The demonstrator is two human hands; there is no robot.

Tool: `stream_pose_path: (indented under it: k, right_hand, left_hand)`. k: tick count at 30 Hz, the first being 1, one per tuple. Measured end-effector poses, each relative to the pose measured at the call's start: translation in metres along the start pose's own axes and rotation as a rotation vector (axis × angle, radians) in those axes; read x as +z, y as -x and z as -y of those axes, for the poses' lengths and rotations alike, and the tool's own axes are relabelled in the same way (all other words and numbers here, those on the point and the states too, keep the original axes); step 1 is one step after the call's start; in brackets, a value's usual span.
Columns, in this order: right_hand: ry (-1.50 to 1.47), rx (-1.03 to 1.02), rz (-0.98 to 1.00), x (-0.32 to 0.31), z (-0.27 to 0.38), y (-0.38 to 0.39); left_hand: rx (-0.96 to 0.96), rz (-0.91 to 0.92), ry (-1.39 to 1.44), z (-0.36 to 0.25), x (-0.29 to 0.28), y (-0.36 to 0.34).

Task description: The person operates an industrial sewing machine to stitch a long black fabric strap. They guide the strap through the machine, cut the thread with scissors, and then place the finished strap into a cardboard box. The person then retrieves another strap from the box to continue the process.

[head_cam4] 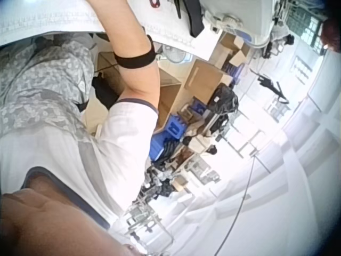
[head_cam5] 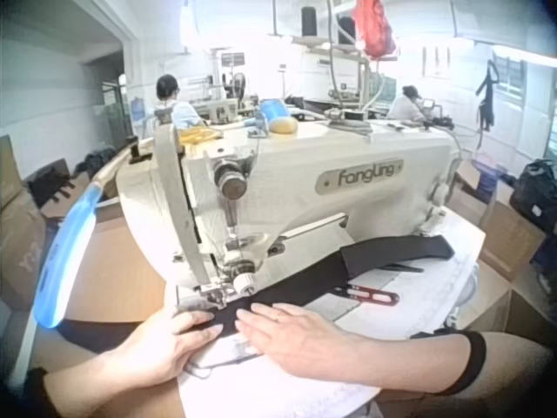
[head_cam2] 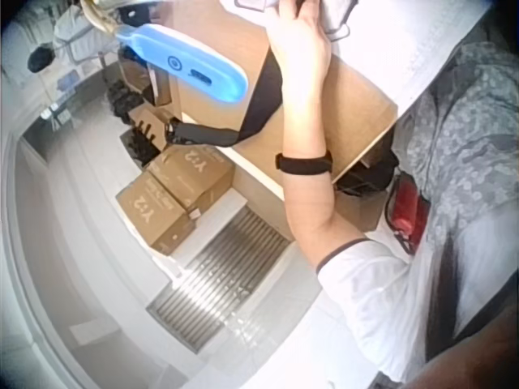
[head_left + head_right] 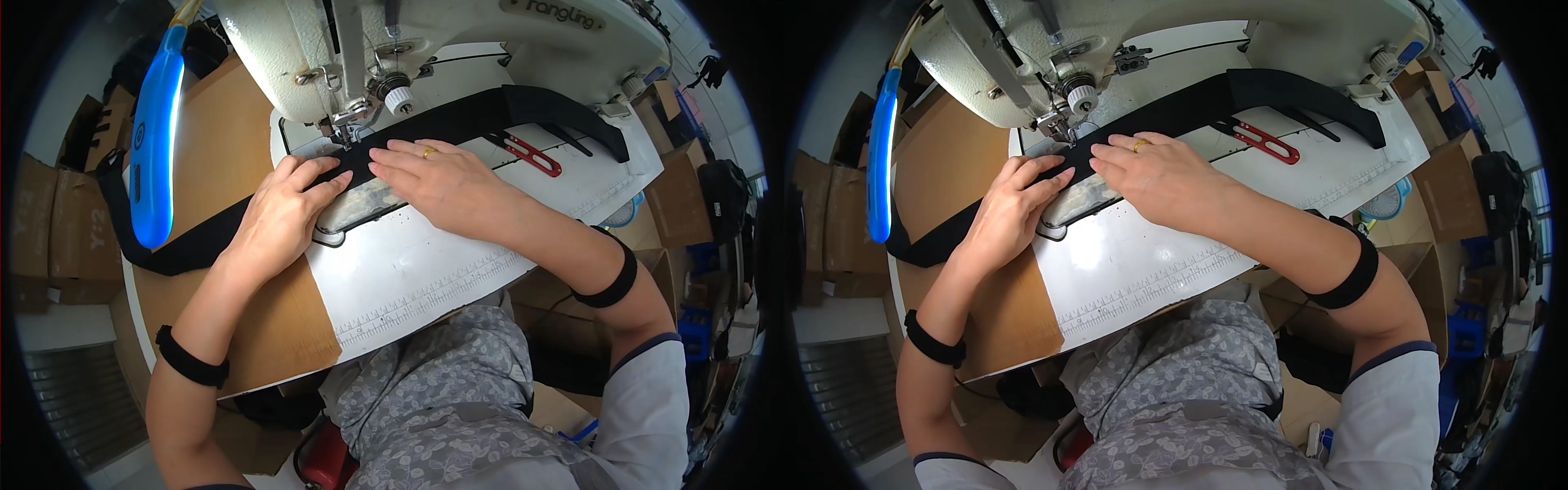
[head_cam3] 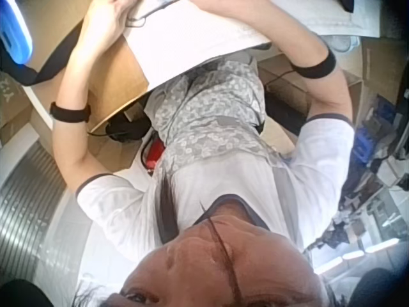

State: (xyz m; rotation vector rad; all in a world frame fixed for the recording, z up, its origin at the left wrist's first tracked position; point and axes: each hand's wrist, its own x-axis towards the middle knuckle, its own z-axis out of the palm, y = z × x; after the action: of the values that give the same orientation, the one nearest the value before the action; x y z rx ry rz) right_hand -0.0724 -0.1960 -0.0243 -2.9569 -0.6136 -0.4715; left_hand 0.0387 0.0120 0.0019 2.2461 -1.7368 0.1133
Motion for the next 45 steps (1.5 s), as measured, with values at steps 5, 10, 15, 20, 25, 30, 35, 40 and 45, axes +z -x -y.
stream_pose_path:
  k: [5, 10, 15, 20, 25, 30, 35, 40, 45]
  right_hand:
    - [-0.065, 0.056, 0.043, 0.0, 0.003, 0.001]
    - [-0.091, 0.067, 0.033, 0.002, 0.004, 0.002]
    - [-0.091, 0.059, 0.06, 0.0, 0.006, 0.001]
    - [-0.081, 0.053, 0.076, 0.002, 0.005, 0.001]
    - [-0.112, 0.072, 0.086, -0.002, 0.007, 0.001]
    - [-0.123, 0.05, 0.09, -0.002, 0.005, -0.001]
    - [-0.18, 0.064, 0.1, -0.003, 0.002, -0.005]
    - [-0.236, 0.103, 0.128, -0.004, -0.001, -0.008]
    - [-0.247, 0.102, 0.167, -0.002, -0.006, -0.012]
  left_hand:
    - [0.002, -0.008, -0.011, 0.003, 0.003, 0.001]
    - [-0.004, -0.014, -0.021, 0.001, 0.004, 0.0]
    - [-0.02, -0.014, -0.003, 0.001, 0.002, 0.001]
    - [-0.012, -0.023, -0.004, 0.001, 0.003, 0.0]
    - [-0.017, -0.028, 0.006, 0.001, 0.003, 0.0]
    - [-0.013, -0.033, -0.012, 0.007, 0.004, 0.0]
    - [-0.028, -0.039, -0.004, 0.009, 0.004, -0.003]
    - [-0.036, -0.037, -0.007, 0.011, 0.004, -0.005]
    - [-0.044, -0.044, -0.013, 0.014, 0.005, -0.006]
